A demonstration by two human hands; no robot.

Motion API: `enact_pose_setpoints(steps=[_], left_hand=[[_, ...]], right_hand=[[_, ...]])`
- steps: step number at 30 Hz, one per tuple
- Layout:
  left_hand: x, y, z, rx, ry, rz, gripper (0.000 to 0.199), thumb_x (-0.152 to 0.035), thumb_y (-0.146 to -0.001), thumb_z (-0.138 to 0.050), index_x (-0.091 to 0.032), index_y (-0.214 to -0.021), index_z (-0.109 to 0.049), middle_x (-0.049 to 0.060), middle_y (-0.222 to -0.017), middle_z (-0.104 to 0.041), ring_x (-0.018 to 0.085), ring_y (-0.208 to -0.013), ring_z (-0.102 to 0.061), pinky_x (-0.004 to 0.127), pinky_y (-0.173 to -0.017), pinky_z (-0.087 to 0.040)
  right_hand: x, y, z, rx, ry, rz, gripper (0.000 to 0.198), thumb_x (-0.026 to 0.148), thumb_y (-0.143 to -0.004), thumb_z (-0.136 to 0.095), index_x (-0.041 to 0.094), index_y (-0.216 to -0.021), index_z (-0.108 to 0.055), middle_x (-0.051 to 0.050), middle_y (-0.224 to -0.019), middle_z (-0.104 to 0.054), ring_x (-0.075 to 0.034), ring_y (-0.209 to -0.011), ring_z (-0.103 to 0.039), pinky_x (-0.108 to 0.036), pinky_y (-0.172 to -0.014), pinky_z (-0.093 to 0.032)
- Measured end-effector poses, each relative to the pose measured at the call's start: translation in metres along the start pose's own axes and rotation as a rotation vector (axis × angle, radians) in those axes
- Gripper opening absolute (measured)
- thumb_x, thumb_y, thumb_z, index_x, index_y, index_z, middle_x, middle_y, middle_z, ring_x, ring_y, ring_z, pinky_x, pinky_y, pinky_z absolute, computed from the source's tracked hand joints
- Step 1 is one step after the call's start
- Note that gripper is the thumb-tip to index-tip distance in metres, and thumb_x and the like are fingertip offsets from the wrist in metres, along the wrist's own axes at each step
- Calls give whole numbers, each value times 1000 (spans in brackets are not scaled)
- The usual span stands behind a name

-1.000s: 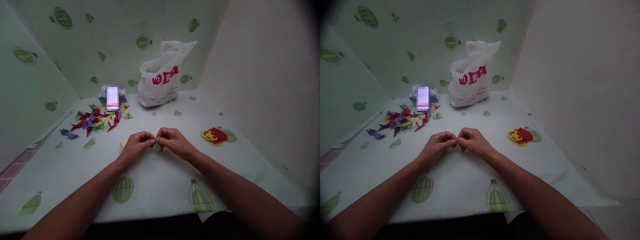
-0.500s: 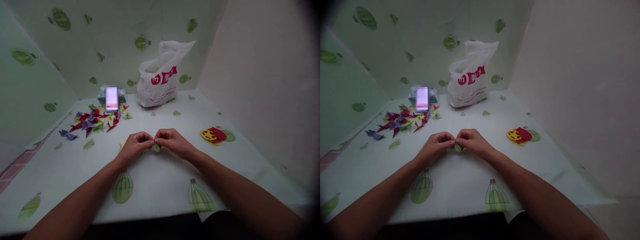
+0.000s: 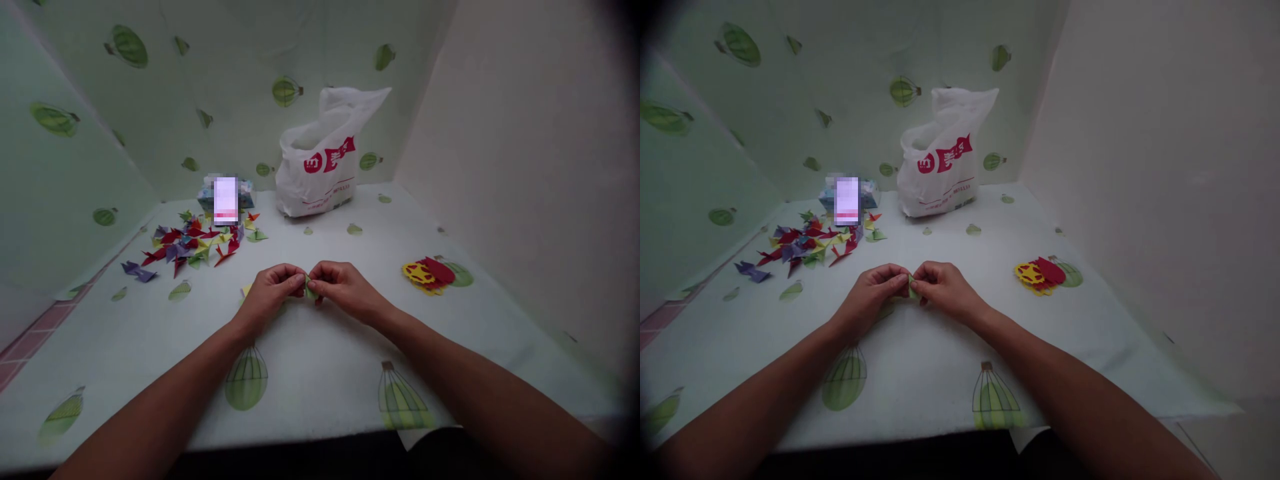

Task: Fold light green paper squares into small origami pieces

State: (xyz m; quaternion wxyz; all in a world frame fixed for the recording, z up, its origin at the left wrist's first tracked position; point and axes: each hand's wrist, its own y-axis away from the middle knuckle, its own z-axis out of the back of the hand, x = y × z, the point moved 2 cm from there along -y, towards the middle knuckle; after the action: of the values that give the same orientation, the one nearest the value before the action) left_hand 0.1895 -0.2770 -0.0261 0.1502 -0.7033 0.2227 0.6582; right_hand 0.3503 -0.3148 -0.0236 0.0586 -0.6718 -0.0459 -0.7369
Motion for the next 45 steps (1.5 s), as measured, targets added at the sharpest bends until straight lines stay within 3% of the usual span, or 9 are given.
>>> enact_pose_setpoints(steps=[32, 38, 45], left_hand=[[-2, 1, 3, -96, -241, -80, 23, -39, -82, -68, -16, -77, -67, 0, -70, -62, 12, -67, -54, 25, -66, -41], [-1, 2, 3, -81, -163, -53, 25, -39, -80, -70, -16, -73, -64, -1, -64, -59, 11, -62, -51, 24, -61, -39], [1, 2, -2, -43, -50, 7, 27, -43, -81, -70, -16, -82, -66, 1, -78, -62, 12, -71, -58, 28, -72, -47]], right_hand=[[-1, 2, -3, -32, 61, -4, 16, 31, -81, -60, 17, -73, -59, 2, -65, -59, -12, -57, -57, -28, -59, -45], [4, 5, -4, 30, 65, -9, 17, 30, -82, -59, 18, -71, -57, 3, -59, -58, -11, -55, -54, -26, -58, -42], [1, 5, -3, -70, 50, 49, 21, 32, -83, -60, 18, -69, -55, 2, -59, -58, -11, -55, -53, -27, -58, -41]])
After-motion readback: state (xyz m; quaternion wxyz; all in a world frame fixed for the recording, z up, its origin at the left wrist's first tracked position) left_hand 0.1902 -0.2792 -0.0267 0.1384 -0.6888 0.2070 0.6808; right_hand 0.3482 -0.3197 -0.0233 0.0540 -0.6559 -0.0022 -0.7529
